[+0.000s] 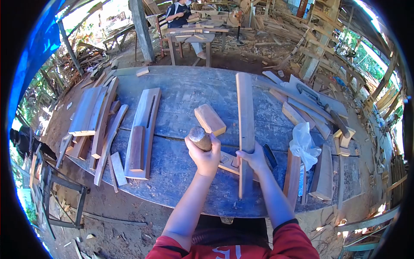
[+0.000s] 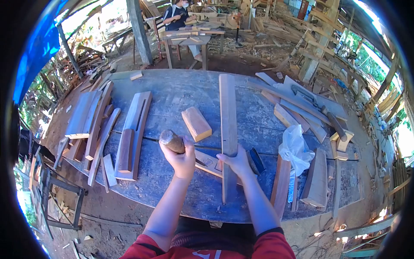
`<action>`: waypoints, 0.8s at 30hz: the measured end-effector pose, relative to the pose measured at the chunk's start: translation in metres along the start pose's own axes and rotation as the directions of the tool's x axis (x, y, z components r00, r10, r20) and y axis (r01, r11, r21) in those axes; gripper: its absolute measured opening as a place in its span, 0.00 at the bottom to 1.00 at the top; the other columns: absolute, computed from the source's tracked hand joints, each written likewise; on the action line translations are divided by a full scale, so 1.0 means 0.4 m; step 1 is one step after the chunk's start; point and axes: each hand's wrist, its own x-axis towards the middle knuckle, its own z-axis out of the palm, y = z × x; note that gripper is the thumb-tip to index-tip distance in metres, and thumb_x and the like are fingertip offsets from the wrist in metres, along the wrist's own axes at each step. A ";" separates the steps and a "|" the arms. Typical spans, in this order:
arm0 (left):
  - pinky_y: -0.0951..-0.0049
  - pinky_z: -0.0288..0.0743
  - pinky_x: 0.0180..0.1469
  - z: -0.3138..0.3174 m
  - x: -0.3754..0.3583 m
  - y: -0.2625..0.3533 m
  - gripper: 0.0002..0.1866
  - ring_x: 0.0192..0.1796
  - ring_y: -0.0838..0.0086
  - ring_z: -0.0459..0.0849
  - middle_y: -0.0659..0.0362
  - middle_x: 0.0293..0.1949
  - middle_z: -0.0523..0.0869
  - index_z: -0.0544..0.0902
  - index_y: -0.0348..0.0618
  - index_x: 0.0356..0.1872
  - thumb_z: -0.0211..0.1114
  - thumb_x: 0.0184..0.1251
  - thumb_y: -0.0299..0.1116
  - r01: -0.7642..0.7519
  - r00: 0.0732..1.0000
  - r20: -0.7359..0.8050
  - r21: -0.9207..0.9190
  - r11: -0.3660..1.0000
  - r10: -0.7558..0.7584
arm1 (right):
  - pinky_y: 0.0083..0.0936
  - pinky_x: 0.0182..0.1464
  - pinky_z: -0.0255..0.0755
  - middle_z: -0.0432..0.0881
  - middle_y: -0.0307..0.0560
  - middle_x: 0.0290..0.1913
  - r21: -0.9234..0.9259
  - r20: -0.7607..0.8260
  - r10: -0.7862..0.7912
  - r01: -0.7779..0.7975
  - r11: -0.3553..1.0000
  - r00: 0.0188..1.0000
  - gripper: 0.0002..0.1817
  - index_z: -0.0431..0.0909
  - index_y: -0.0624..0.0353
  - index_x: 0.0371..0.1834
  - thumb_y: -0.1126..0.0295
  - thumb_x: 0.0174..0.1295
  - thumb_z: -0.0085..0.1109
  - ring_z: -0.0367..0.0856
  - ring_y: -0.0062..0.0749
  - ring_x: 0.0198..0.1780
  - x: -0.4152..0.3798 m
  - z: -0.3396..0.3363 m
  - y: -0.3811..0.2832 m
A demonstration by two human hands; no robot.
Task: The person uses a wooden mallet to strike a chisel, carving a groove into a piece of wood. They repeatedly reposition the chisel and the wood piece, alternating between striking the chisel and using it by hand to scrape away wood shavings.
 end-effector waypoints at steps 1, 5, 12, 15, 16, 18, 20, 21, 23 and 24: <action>0.72 0.73 0.34 -0.002 0.000 0.000 0.19 0.30 0.72 0.79 0.55 0.29 0.78 0.66 0.36 0.39 0.66 0.51 0.28 -0.005 1.000 -0.002 -0.004 1.000 0.005 | 0.26 0.33 0.75 0.78 0.50 0.28 -0.001 0.001 -0.007 0.007 1.000 1.000 0.30 0.65 0.65 0.45 0.66 0.41 0.72 0.80 0.34 0.27 -0.007 -0.019 -0.027; 0.70 0.74 0.36 -0.011 0.004 0.016 0.18 0.34 0.68 0.81 0.52 0.31 0.78 0.67 0.38 0.40 0.65 0.51 0.28 0.080 0.995 0.061 0.015 0.997 -0.081 | 0.29 0.47 0.72 0.80 0.50 0.41 -0.756 0.195 -0.203 0.279 0.592 0.960 0.37 0.69 0.65 0.52 0.65 0.35 0.73 0.79 0.32 0.42 -0.067 -0.115 -0.267; 0.77 0.72 0.36 -0.013 0.004 -0.001 0.18 0.32 0.79 0.76 0.58 0.30 0.77 0.65 0.37 0.42 0.63 0.53 0.25 0.047 0.996 0.070 -0.001 0.999 -0.047 | 0.31 0.48 0.71 0.80 0.53 0.37 -0.871 0.246 -0.398 0.382 0.308 0.884 0.30 0.74 0.60 0.44 0.65 0.33 0.71 0.79 0.40 0.41 -0.202 -0.132 -0.548; 0.77 0.72 0.36 -0.017 0.000 0.003 0.18 0.32 0.78 0.76 0.58 0.30 0.77 0.65 0.37 0.43 0.63 0.54 0.25 0.022 0.998 0.057 -0.022 1.000 -0.021 | 0.31 0.46 0.71 0.80 0.54 0.34 -0.966 0.136 0.082 0.151 -0.212 0.987 0.29 0.74 0.59 0.44 0.66 0.33 0.69 0.79 0.45 0.38 -0.236 -0.097 -0.649; 0.77 0.72 0.37 -0.020 -0.002 0.001 0.19 0.33 0.77 0.76 0.57 0.31 0.77 0.65 0.37 0.43 0.64 0.53 0.26 0.045 0.996 0.072 -0.016 0.999 -0.043 | 0.31 0.46 0.71 0.80 0.54 0.34 -0.968 0.129 0.081 0.143 -0.207 0.988 0.29 0.74 0.59 0.44 0.66 0.33 0.69 0.79 0.45 0.38 -0.239 -0.107 -0.646; 0.76 0.72 0.38 -0.024 -0.003 -0.001 0.19 0.34 0.77 0.76 0.57 0.32 0.77 0.65 0.37 0.43 0.64 0.53 0.26 0.070 0.993 0.093 -0.014 0.997 -0.068 | 0.33 0.42 0.73 0.80 0.55 0.32 -0.951 0.152 -0.231 0.206 0.230 0.961 0.27 0.74 0.58 0.41 0.65 0.33 0.69 0.79 0.48 0.36 -0.245 -0.135 -0.636; 0.74 0.72 0.40 -0.024 0.001 0.008 0.20 0.36 0.75 0.75 0.55 0.35 0.76 0.65 0.36 0.44 0.65 0.53 0.26 0.064 0.992 0.107 -0.001 0.998 -0.063 | 0.33 0.40 0.73 0.80 0.56 0.31 -0.904 0.236 -0.401 0.351 0.244 0.885 0.26 0.74 0.57 0.40 0.65 0.32 0.69 0.79 0.50 0.35 -0.246 -0.100 -0.611; 0.74 0.72 0.40 -0.020 0.003 0.019 0.20 0.36 0.75 0.75 0.55 0.35 0.76 0.65 0.36 0.44 0.65 0.53 0.26 0.069 0.991 0.116 -0.007 0.998 -0.068 | 0.34 0.37 0.73 0.80 0.56 0.31 -0.837 0.301 -0.560 0.496 0.233 0.772 0.25 0.73 0.57 0.38 0.64 0.32 0.69 0.79 0.51 0.34 -0.251 -0.090 -0.602; 0.69 0.73 0.39 -0.013 0.013 0.037 0.19 0.36 0.64 0.80 0.50 0.34 0.77 0.66 0.37 0.40 0.65 0.51 0.29 -0.038 0.998 0.048 -0.029 0.999 0.040 | 0.33 0.35 0.74 0.80 0.56 0.30 -0.917 0.324 -0.350 0.382 0.112 0.879 0.26 0.73 0.56 0.38 0.64 0.31 0.69 0.79 0.49 0.33 -0.256 -0.093 -0.611; 0.69 0.73 0.39 -0.012 0.008 0.019 0.21 0.37 0.62 0.81 0.50 0.34 0.78 0.66 0.36 0.43 0.66 0.51 0.30 -0.088 0.996 0.031 0.017 0.996 0.087 | 0.33 0.34 0.74 0.79 0.55 0.30 -0.937 0.348 -0.193 0.348 -0.038 0.917 0.25 0.73 0.56 0.38 0.63 0.32 0.69 0.79 0.49 0.33 -0.253 -0.080 -0.628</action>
